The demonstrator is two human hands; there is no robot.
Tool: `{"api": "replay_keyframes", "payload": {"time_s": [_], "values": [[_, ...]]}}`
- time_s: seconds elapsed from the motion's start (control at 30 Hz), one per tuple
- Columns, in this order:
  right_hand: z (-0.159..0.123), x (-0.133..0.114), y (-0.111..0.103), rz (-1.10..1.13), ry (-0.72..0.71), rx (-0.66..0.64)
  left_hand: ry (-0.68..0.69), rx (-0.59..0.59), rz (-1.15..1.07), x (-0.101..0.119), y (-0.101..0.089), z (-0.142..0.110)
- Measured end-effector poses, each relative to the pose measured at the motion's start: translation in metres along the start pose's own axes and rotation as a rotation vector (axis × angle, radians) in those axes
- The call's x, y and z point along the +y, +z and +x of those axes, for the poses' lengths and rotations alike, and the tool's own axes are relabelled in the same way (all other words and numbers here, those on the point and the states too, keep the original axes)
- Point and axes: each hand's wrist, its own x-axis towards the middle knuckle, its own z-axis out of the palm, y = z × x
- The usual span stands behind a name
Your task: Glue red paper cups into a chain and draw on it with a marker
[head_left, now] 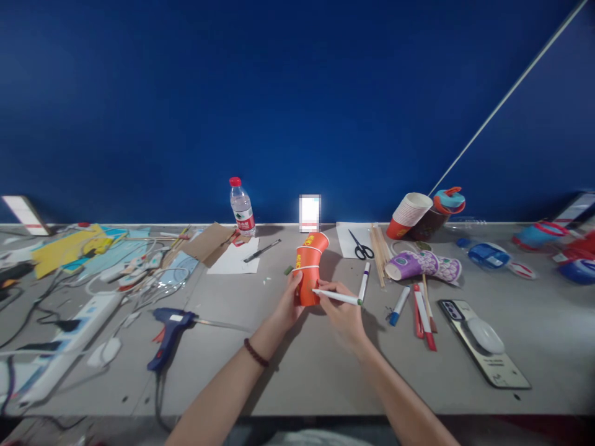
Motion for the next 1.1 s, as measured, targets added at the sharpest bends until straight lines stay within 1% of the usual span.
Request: {"api": "replay_keyframes", "payload": {"time_s": [0.33,0.47,0.73,1.1], "values": [[-0.0006,-0.0006,0.0008,-0.055,0.032,0.022,-0.02,0.004,-0.001,-0.0004,-0.0015,0.0008],[-0.0002,-0.0001,0.0009,-0.066,0.039,0.032,0.0,-0.013,0.0,-0.0012,-0.0031,0.0014],[-0.0005,-0.0054,0.0004,-0.082,0.052,0.037,0.005,0.0,-0.001,-0.0008,-0.0016,0.0008],[0.0,0.001,-0.0008,-0.055,-0.001,0.02,-0.004,0.003,0.003,-0.0013,-0.0027,0.0016]]}}
